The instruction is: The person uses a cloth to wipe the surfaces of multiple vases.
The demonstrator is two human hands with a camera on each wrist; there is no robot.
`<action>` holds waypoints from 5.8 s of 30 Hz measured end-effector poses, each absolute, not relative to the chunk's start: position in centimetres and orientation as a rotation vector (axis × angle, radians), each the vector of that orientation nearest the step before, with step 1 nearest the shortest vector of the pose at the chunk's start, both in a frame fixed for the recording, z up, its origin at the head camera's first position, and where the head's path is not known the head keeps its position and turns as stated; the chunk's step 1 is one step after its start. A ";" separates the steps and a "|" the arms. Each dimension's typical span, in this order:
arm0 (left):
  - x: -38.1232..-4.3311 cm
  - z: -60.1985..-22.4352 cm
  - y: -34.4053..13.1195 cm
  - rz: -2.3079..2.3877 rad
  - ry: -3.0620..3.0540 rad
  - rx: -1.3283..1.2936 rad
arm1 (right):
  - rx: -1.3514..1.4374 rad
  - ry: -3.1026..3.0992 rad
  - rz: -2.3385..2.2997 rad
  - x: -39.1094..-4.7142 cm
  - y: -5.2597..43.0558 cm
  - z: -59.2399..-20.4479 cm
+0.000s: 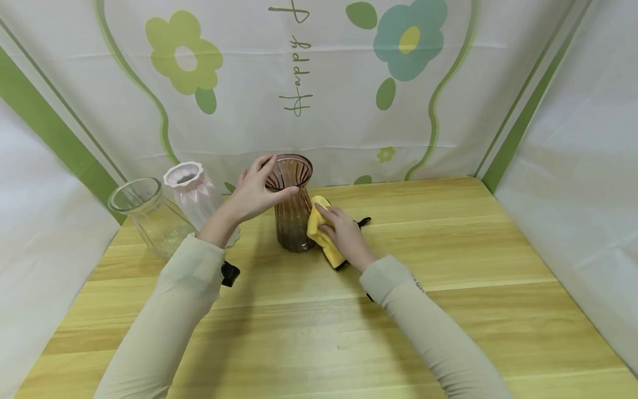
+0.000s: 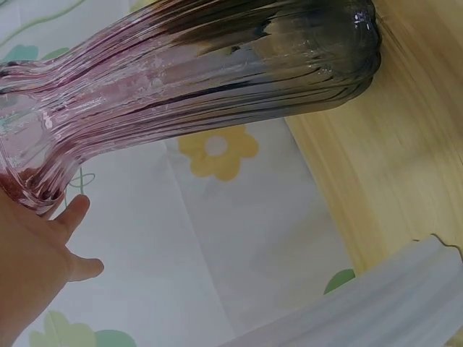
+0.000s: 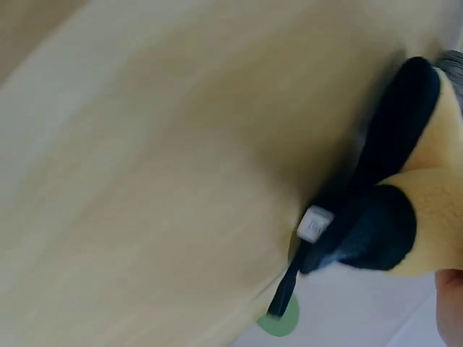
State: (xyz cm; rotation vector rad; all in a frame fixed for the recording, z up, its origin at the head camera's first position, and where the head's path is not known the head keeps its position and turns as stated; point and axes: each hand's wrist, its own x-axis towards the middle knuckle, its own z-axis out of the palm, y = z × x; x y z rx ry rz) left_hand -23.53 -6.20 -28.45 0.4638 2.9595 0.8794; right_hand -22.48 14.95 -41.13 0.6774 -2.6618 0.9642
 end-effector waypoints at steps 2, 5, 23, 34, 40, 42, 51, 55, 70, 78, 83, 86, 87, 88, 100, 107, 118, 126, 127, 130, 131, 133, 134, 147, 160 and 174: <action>-23.5 -28.4 -6.2 0.887 2.963 0.456 | 0.683 -2.716 0.904 -22.4 15.2 -41.4; -23.5 -28.5 -6.1 0.894 2.975 0.437 | 0.699 -2.748 0.849 -22.3 15.4 -41.7; -23.5 -28.1 -6.2 0.781 3.025 0.490 | 0.651 -2.455 1.078 -23.1 13.9 -38.0; -23.6 -28.3 -6.2 0.807 2.989 0.506 | 0.667 -2.489 1.066 -23.0 13.7 -37.7; -23.6 -28.4 -6.0 0.830 2.996 0.462 | 0.687 -2.569 1.023 -23.0 14.3 -39.1; -23.6 -28.4 -5.9 0.831 3.004 0.436 | 0.703 -2.602 0.985 -23.0 14.6 -39.6; -23.3 -28.3 -5.9 0.855 3.013 0.409 | 0.742 -2.708 0.860 -22.8 15.6 -41.4; -23.4 -28.3 -5.9 0.824 3.022 0.409 | 0.723 -2.687 0.898 -23.0 15.5 -41.1; -23.5 -27.9 -5.8 0.807 3.015 0.445 | 0.656 -2.469 1.086 -23.0 13.9 -37.1; -23.6 -28.1 -5.6 0.848 2.984 0.481 | 0.693 -2.525 1.042 -23.1 14.2 -37.9; -23.6 -28.2 -5.5 0.846 2.981 0.468 | 0.684 -2.662 0.998 -23.0 14.9 -39.4; -23.6 -28.3 -5.5 0.830 2.995 0.460 | 0.671 -2.744 0.957 -23.0 15.3 -40.4; -23.6 -28.3 -5.4 0.830 2.998 0.452 | 0.673 -2.761 0.941 -22.9 15.4 -40.7; -23.6 -28.3 -5.4 0.832 3.002 0.442 | 0.676 -2.776 0.924 -22.9 15.5 -40.9; -23.4 -27.9 -5.3 0.815 3.012 0.342 | 0.717 -2.627 0.924 -23.2 15.5 -40.8; -23.7 -27.3 -5.5 0.788 2.968 0.361 | 0.721 -2.478 0.960 -23.4 14.8 -38.7; -23.9 -27.9 -5.4 0.830 2.944 0.382 | 0.698 -2.605 0.993 -23.2 14.8 -38.9; -23.8 -28.3 -5.1 0.865 3.033 0.353 | 0.684 -2.818 0.924 -22.9 15.6 -41.0; -23.7 -28.3 -5.0 0.870 3.045 0.354 | 0.686 -2.832 0.909 -22.8 15.7 -41.1; -23.6 -28.4 -5.0 0.866 3.075 0.372 | 0.694 -2.832 0.885 -22.6 15.8 -41.2; -23.6 -28.4 -5.0 0.846 3.088 0.380 | 0.701 -2.818 0.886 -22.6 15.9 -41.2; -23.6 -28.4 -5.0 0.802 3.107 0.396 | 0.704 -2.781 0.903 -22.6 15.8 -41.0; -23.6 -28.4 -5.0 0.781 3.116 0.405 | 0.702 -2.763 0.913 -22.7 15.8 -40.8; -23.7 -27.9 -5.5 0.792 3.008 0.426 | 0.619 -2.511 1.086 -23.1 14.2 -37.3; -23.9 -28.4 -5.6 0.793 3.025 0.422 | 0.596 -2.755 1.040 -22.8 15.1 -40.7; -23.8 -28.8 -5.4 0.789 3.125 0.421 | 0.668 -2.614 0.976 -23.0 15.2 -39.8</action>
